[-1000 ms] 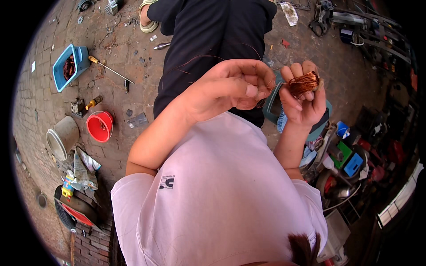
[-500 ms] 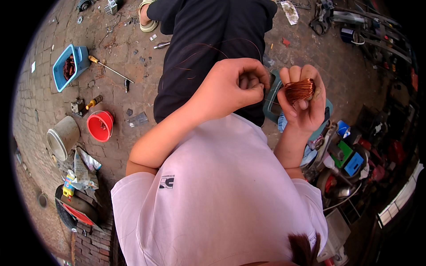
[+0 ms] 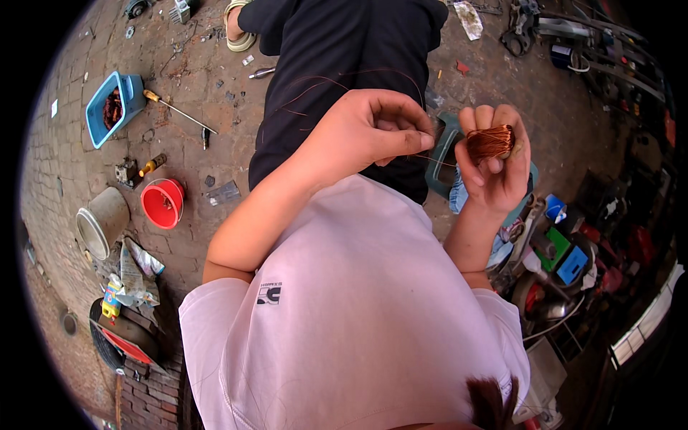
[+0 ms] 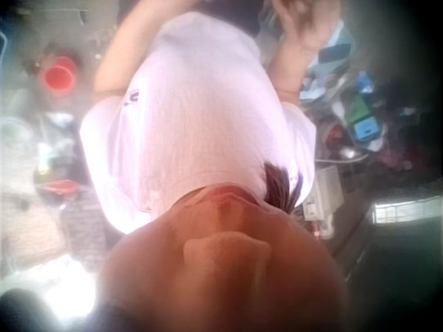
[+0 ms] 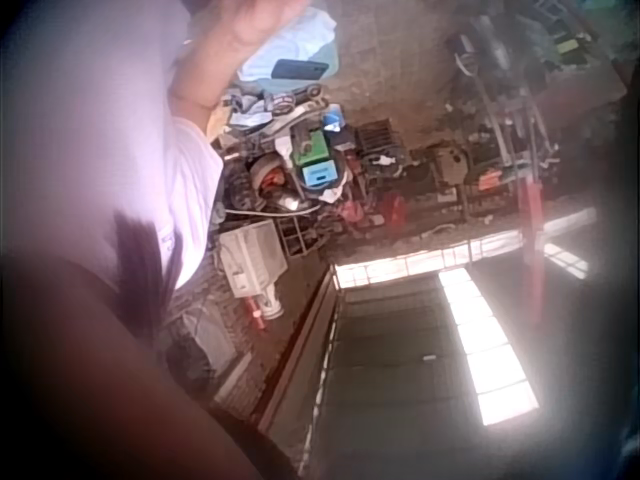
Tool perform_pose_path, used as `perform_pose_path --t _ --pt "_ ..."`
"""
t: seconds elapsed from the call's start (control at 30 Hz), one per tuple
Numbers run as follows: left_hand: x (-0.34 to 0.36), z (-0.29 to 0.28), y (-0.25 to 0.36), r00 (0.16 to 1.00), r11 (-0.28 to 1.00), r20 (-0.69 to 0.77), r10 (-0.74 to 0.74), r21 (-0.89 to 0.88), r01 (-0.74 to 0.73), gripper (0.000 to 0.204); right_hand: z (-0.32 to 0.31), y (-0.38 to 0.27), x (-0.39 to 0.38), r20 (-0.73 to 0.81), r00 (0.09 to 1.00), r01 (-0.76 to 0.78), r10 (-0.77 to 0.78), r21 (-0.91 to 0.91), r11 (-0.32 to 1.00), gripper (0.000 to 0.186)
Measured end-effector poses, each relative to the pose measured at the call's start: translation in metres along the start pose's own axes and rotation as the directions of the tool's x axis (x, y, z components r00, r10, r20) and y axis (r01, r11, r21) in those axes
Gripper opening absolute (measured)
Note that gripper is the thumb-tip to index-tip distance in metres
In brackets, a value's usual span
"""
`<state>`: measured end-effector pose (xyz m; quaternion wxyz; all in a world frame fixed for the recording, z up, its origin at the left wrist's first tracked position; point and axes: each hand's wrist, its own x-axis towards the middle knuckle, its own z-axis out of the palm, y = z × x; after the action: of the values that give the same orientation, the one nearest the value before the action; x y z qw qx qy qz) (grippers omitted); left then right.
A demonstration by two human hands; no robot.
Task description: The person sits and repeatedly winds a thin copper wire around their fingers to form a small coil. They adjust the coil and continue winding the wire by hand throughout the clip.
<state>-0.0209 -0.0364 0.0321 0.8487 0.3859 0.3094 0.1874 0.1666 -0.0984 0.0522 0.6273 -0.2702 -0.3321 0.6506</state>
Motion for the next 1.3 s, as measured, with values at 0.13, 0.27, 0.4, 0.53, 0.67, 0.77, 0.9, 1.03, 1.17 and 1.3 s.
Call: perform_pose_path --t 0.13,0.27,0.4,0.53,0.67,0.77,0.9,1.03,1.17,1.3 --pt "0.000 -0.009 -0.007 0.990 0.970 0.141 -0.023 -0.236 0.056 0.017 -0.005 -0.001 0.001 -0.036 0.999 0.026 -0.025 0.046 0.999 0.028" --pt "-0.001 -0.013 -0.005 0.977 0.958 0.206 -0.052 -0.267 0.107 0.021 -0.009 -0.001 0.000 -0.049 0.998 0.042 -0.031 0.240 0.970 0.025" --pt "-0.001 -0.019 -0.016 0.985 0.952 0.170 0.029 -0.305 0.025 0.019 -0.013 -0.008 0.002 -0.112 0.990 0.121 -0.082 0.419 0.900 0.019" --pt "-0.002 -0.018 -0.023 0.946 0.817 0.178 0.272 -0.563 -0.129 0.022 -0.012 -0.006 0.003 -0.122 0.990 0.111 -0.063 0.441 0.891 0.015" --pt "0.000 -0.014 -0.029 0.879 0.675 0.279 0.386 -0.735 -0.064 0.028 -0.008 -0.005 0.007 -0.150 0.987 0.126 -0.058 0.497 0.858 0.014" --pt "0.000 -0.015 -0.034 0.864 0.758 0.321 0.388 -0.645 -0.101 0.030 -0.009 -0.006 0.008 -0.171 0.984 0.138 -0.052 0.537 0.833 0.013" --pt "-0.002 -0.019 -0.028 0.910 0.774 0.156 0.385 -0.591 -0.227 0.024 -0.013 -0.015 0.009 -0.205 0.975 0.193 -0.089 0.570 0.799 0.012" --pt "-0.003 -0.023 -0.024 0.962 0.917 -0.020 0.274 -0.295 -0.268 0.022 -0.011 -0.015 0.006 -0.212 0.975 0.175 -0.069 0.537 0.826 0.013" --pt "-0.003 -0.010 -0.014 0.905 0.885 -0.070 0.419 0.255 -0.390 0.024 -0.006 -0.012 0.009 -0.206 0.977 0.167 -0.059 0.556 0.814 0.014" --pt "-0.006 0.010 -0.007 0.916 0.881 -0.063 0.396 0.309 -0.359 0.027 -0.005 -0.010 0.009 -0.208 0.976 0.169 -0.056 0.576 0.800 0.014"
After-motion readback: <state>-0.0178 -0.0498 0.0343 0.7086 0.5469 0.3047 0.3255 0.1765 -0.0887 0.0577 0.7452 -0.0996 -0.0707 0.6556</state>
